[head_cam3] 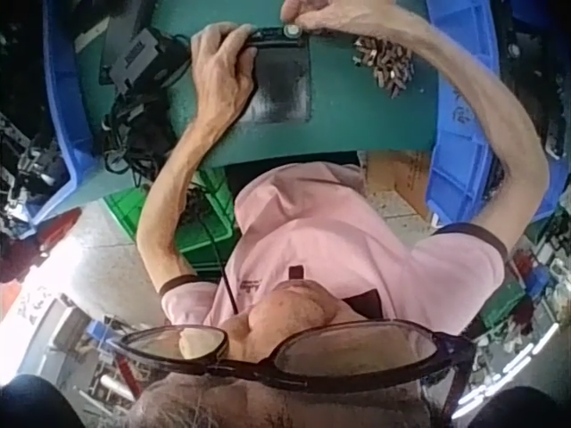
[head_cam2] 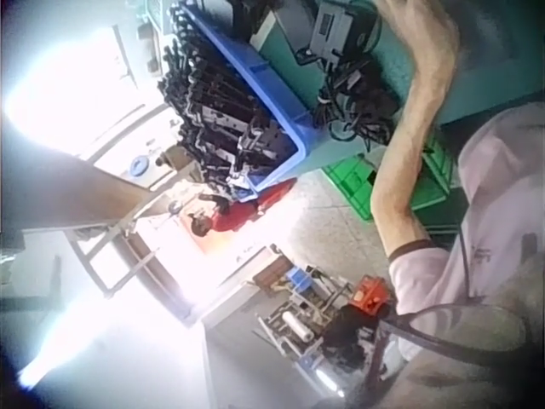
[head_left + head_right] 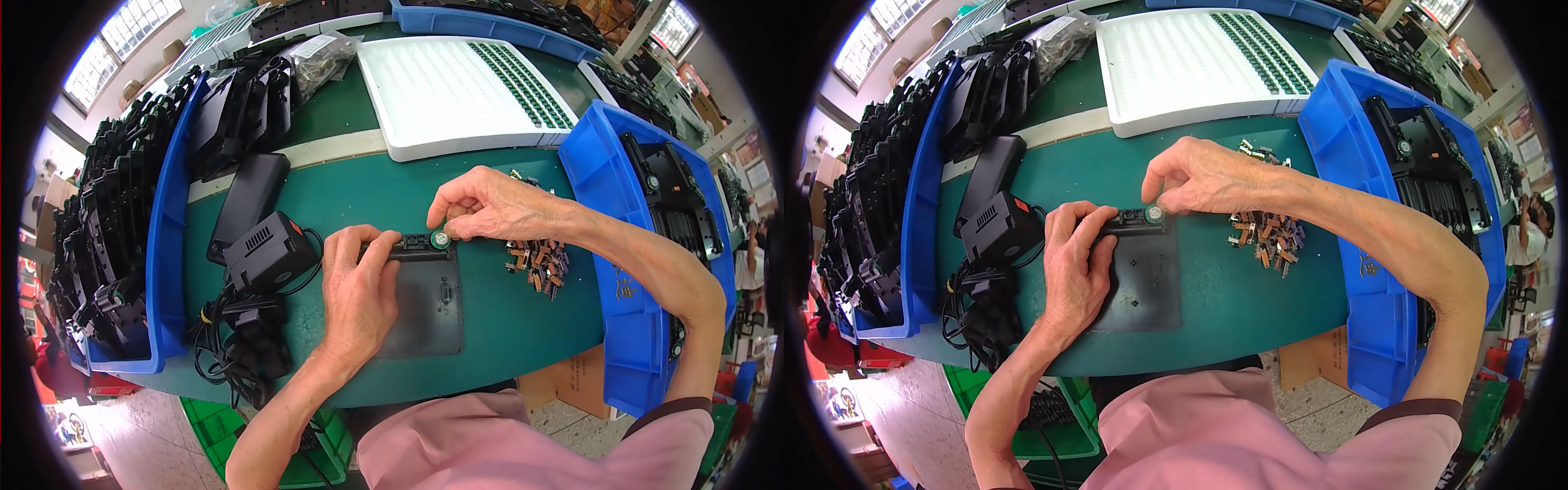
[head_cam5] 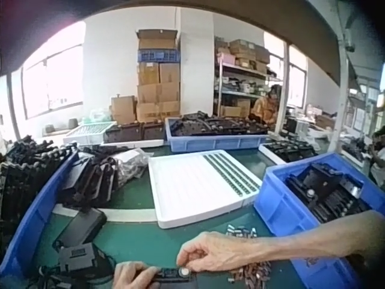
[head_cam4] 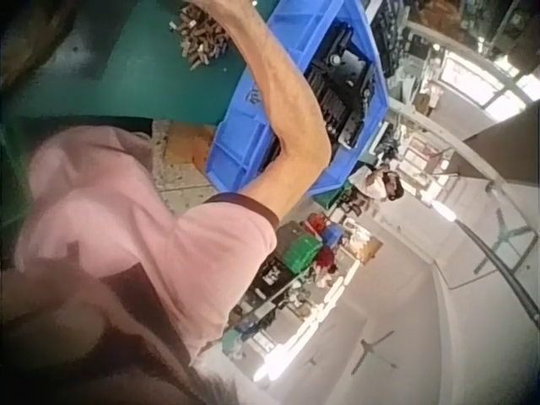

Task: The person picks up a green component and a metal contact, inserts them into a plastic housing, and places the assembly into a blue bin, repeating the process several times.

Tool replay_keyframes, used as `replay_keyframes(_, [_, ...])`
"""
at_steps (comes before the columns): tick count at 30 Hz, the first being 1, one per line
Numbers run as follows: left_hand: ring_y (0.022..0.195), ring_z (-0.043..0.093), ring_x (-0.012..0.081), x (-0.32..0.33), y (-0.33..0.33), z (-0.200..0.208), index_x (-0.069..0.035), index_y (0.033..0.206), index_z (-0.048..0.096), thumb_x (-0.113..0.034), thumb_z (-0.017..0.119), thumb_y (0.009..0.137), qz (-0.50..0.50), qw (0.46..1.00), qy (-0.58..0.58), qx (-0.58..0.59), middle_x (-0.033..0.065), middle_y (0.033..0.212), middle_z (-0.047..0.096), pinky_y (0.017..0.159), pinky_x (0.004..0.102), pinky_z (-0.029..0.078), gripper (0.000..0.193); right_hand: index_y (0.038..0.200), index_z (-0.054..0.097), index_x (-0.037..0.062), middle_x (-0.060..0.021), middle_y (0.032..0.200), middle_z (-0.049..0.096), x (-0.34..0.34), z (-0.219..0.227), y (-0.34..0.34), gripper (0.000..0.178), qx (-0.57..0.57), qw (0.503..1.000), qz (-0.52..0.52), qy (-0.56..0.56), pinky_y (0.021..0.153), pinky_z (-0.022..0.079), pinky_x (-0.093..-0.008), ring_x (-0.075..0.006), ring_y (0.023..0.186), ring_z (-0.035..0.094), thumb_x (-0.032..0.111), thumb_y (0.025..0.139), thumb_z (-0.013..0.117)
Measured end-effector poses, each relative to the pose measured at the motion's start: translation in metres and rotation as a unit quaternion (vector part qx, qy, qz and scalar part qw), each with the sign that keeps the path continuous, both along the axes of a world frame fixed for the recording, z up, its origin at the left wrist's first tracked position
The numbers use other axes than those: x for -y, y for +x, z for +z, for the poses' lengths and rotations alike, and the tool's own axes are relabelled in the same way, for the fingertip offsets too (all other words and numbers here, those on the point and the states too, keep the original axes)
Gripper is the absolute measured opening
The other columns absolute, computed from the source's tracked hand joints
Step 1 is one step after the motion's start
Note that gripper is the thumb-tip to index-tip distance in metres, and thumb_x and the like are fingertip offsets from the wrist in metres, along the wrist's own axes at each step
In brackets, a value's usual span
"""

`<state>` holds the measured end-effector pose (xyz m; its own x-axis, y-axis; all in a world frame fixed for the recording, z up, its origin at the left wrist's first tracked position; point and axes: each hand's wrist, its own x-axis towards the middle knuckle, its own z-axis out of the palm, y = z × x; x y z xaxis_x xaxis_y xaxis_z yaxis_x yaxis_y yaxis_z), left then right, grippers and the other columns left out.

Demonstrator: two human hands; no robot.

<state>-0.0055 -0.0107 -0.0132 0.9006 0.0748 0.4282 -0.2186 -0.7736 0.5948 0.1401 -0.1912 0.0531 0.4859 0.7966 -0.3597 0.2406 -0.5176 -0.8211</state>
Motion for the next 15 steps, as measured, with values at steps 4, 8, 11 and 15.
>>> replay_keyframes(4, [0.103, 0.052, 0.0318, 0.001, -0.002, 0.001, -0.002, 0.108, 0.066, 0.009, 0.066, 0.075, 0.004, 1.0, -0.001, 0.0, 0.0106, 0.105, 0.057, 0.089, 0.0413, 0.046, 0.035, 0.103, 0.067, -0.0015, -0.0022, 0.065, 0.056, 0.0, 0.009, -0.003, 0.02, 0.118, 0.992, 0.04, -0.024, 0.059, 0.042, -0.03, -0.011, 0.062, 0.052, 0.01, 0.087, 0.067])
replay_keyframes(8, [0.102, 0.052, 0.0319, 0.001, -0.001, 0.0, -0.002, 0.108, 0.065, 0.009, 0.066, 0.075, 0.0, 1.0, -0.005, 0.0, 0.0105, 0.105, 0.057, 0.089, 0.0415, 0.046, 0.035, 0.105, 0.067, 0.0002, -0.0056, 0.068, 0.058, 0.004, 0.001, -0.003, 0.022, 0.155, 0.986, 0.065, 0.004, 0.062, 0.046, -0.0356, -0.0174, 0.064, 0.057, 0.008, 0.084, 0.068])
replay_keyframes(11, [0.099, 0.052, 0.0303, 0.0, -0.001, 0.0, 0.0, 0.109, 0.065, 0.006, 0.066, 0.079, -0.002, 1.0, 0.006, 0.005, 0.0119, 0.103, 0.057, 0.087, 0.0381, 0.046, 0.031, 0.102, 0.068, -0.0022, -0.0132, 0.071, 0.064, 0.0, -0.005, -0.007, 0.025, 0.229, 0.968, 0.091, 0.05, 0.066, 0.05, -0.0401, -0.028, 0.07, 0.064, 0.009, 0.079, 0.066])
replay_keyframes(15, [0.099, 0.052, 0.0305, -0.001, -0.001, -0.001, -0.001, 0.109, 0.066, 0.005, 0.066, 0.079, -0.002, 1.0, 0.008, 0.006, 0.0119, 0.103, 0.057, 0.087, 0.0382, 0.046, 0.031, 0.093, 0.069, 0.0002, -0.0139, 0.075, 0.064, 0.0, -0.011, -0.011, 0.018, 0.305, 0.941, 0.113, 0.089, 0.068, 0.05, -0.0422, -0.0322, 0.074, 0.064, 0.007, 0.077, 0.067])
